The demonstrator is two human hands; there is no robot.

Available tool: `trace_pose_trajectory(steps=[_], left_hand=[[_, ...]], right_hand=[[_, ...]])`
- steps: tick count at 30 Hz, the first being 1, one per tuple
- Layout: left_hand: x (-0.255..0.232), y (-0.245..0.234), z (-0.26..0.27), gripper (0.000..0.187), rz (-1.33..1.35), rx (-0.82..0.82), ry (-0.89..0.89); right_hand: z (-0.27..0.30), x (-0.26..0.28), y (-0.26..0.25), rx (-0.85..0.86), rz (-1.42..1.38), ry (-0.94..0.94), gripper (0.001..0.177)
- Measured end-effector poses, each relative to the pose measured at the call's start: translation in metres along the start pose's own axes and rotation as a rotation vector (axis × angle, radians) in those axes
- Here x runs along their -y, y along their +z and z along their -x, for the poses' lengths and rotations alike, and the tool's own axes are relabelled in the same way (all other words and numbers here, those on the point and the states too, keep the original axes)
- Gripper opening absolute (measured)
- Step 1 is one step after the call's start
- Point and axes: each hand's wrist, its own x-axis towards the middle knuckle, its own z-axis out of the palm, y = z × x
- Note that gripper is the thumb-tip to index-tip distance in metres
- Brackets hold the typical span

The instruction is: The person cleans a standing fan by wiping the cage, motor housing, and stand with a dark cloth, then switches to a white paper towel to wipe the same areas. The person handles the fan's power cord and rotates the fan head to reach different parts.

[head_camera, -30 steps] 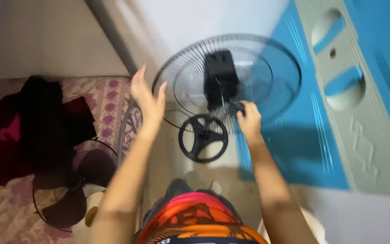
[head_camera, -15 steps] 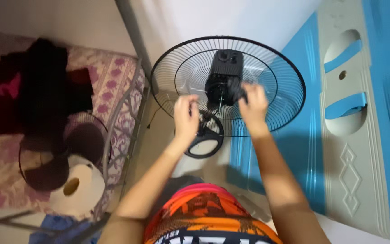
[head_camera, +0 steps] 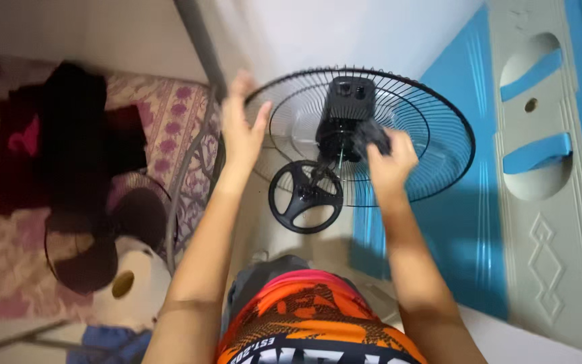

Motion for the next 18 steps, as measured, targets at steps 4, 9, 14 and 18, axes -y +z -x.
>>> trace_pose_trajectory(steps=[4, 9, 14, 18], left_hand=[[0.023, 0.008, -0.011, 0.025, 0.124, 0.113, -0.007], [0.053, -0.003, -0.026, 0.034, 0.096, 0.27, 0.002], [0.067, -0.01, -0.025, 0.043, 0.151, 0.397, 0.105], [0.082, -0.01, -0.029, 0.042, 0.232, 0.396, 0.155]], right_hand=[[-0.032, 0.069, 0.049, 0.147, 0.205, -0.064, 0.024], [0.061, 0.064, 0.133, 0.447, 0.433, -0.309, 0.007], [0.195, -0.02, 0.122, 0.571, 0.442, 0.148, 0.027], [0.206, -0.051, 0.05, 0.223, 0.556, 0.438, 0.04]])
